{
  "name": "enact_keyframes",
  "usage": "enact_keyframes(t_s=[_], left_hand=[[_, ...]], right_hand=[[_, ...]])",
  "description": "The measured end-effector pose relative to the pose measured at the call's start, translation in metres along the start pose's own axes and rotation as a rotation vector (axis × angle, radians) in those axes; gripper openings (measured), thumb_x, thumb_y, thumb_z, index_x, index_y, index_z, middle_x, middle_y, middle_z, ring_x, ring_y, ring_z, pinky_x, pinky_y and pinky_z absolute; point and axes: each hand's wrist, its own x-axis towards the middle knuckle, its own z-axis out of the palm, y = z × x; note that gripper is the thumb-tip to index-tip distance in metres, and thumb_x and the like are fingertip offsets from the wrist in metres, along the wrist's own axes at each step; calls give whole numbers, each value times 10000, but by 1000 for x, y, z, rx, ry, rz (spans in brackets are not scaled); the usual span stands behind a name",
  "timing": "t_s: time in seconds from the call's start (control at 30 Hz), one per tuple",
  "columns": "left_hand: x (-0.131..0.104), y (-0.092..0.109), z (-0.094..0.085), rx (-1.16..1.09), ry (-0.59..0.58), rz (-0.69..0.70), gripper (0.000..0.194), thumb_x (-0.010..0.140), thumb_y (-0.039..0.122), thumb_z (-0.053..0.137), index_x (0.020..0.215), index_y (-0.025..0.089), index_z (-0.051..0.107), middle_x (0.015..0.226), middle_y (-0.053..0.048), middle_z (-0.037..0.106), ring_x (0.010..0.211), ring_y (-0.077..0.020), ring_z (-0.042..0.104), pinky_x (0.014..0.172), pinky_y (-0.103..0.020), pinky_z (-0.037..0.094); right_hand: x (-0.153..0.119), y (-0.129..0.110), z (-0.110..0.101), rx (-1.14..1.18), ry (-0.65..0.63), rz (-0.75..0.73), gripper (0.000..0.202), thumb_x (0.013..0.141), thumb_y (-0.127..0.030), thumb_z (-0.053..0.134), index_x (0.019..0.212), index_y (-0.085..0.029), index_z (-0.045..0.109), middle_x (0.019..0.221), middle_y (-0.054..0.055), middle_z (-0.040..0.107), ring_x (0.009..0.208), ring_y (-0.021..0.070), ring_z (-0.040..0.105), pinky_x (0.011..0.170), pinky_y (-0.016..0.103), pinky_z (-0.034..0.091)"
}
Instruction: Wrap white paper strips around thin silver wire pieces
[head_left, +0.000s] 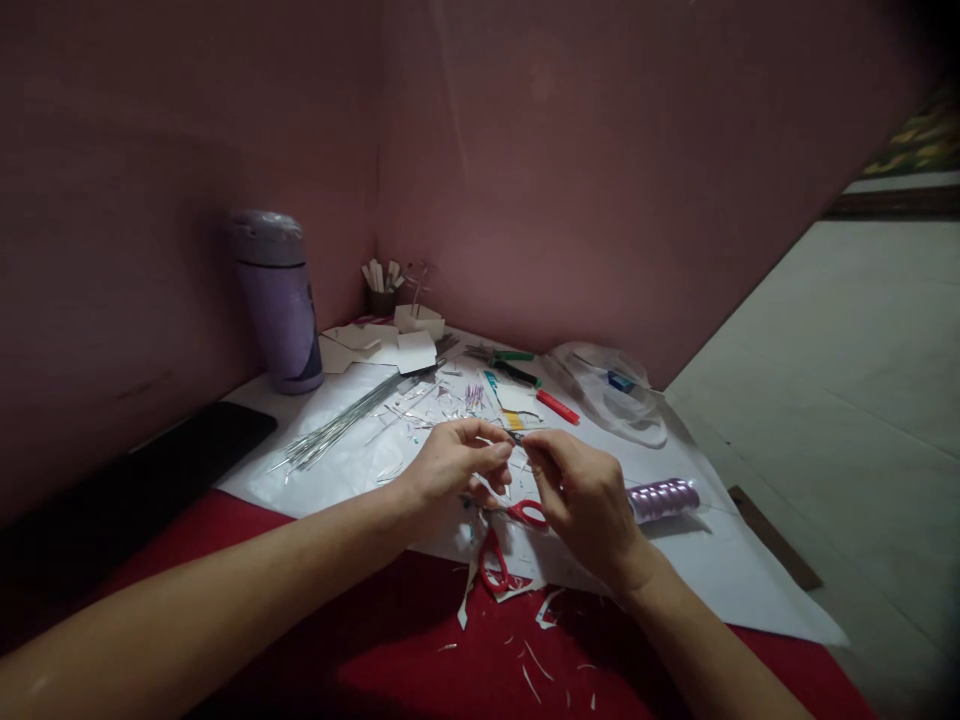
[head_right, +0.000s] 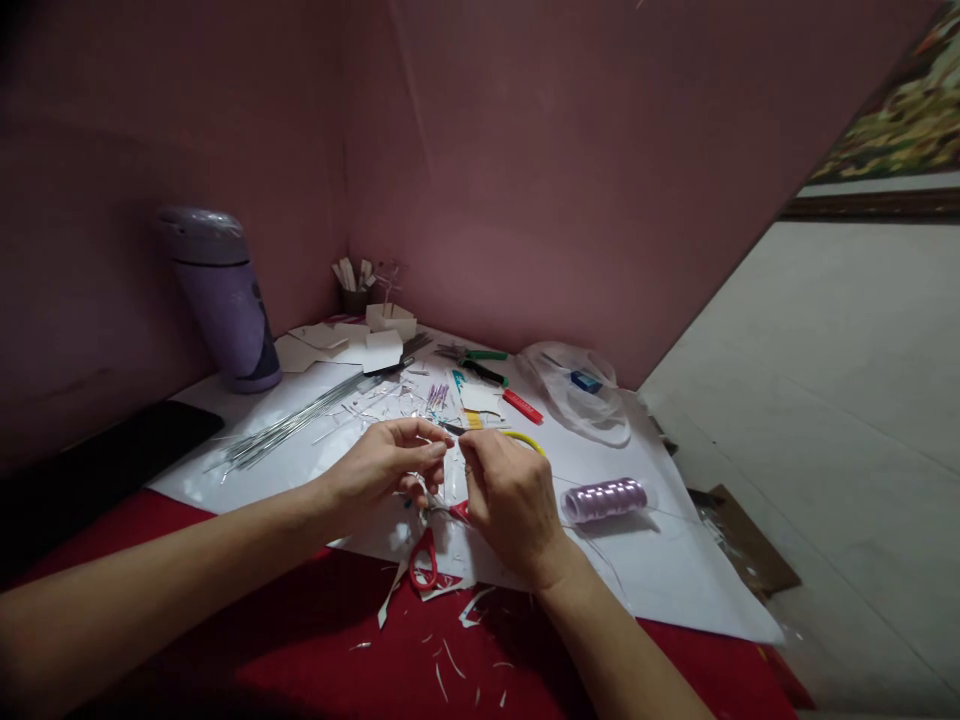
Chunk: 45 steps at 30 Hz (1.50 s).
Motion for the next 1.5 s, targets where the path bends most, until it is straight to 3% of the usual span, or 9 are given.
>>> enact_keyframes(t_s=[0.2,0.43,0.57,0.77,1.03,1.27,1.5], left_hand=[[0,1,4,-42,31,-51,132,776,141,553,656,122,503,563,-9,577,417,-73,525,407,-191,431],[3,5,3,-151,144,-60,120,801,72,483,692,116,504,586,-26,599,443,-80,554,452,-198,468],[3,10,0,-177,186,-59,67,761,72,531,710,114,523,598,-43,617,467,-97,567,460,-212,468],[3,7,-3,-40,141,79,106,760,197,602,739,138,517,584,-1,569,476,-82,508,420,-201,432],[5,6,-5,167,63,218,156,689,199,641,768,122,531,589,47,504,373,-37,401,335,-182,343],[3,6,-3,49,-57,110,110,704,128,587,785,127,513,632,5,597,397,-50,465,380,-188,391],[2,8,-3,41,-46,122,82,717,154,576,770,112,531,625,-22,615,423,-83,515,398,-226,446]], right_hand=[[-2,-5,5,48,-14,22,129,852,-126,444,831,-161,567,718,61,628,653,174,582,615,287,439],[0,-12,4,-1,-69,70,164,844,-178,487,981,-152,574,866,90,659,746,204,606,674,316,447],[-1,-7,5,-26,-53,48,198,830,-147,486,1008,-140,573,843,87,659,743,203,609,668,318,462],[0,-2,6,-18,-90,-53,191,855,-110,448,969,-118,602,817,105,653,793,214,612,711,324,468],[-2,2,5,82,-52,24,205,868,-99,431,985,-143,593,845,94,648,766,198,598,684,319,473],[-2,3,5,108,-51,-7,220,857,-80,440,1002,-149,592,846,84,643,784,191,599,708,311,470],[-2,3,5,114,-39,-41,248,842,-49,436,1005,-166,583,826,70,639,776,189,599,699,312,474]])
